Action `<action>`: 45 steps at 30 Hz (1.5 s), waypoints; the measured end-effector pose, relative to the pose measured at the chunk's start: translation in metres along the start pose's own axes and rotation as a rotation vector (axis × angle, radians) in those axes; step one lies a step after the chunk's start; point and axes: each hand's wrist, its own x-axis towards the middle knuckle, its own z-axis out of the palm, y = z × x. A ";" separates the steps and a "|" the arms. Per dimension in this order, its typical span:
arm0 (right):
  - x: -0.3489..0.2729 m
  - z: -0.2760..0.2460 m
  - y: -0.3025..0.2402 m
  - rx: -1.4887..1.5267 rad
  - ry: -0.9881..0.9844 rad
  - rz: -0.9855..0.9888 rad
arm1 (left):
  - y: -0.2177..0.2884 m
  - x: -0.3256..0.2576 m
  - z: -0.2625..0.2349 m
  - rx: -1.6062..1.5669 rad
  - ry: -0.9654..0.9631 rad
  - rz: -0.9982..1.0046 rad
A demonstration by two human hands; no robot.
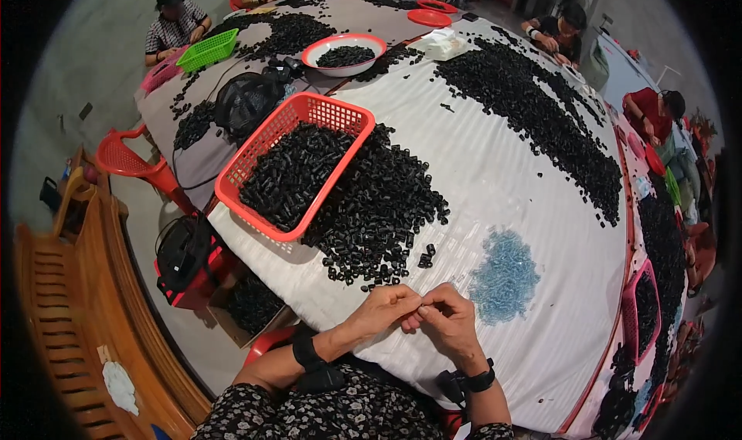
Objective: Sorting and inspecting small plastic eyelet components for shoes at a communal work table.
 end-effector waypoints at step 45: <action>0.008 -0.025 0.016 -0.081 0.239 -0.030 | 0.026 0.101 -0.020 1.477 0.056 0.682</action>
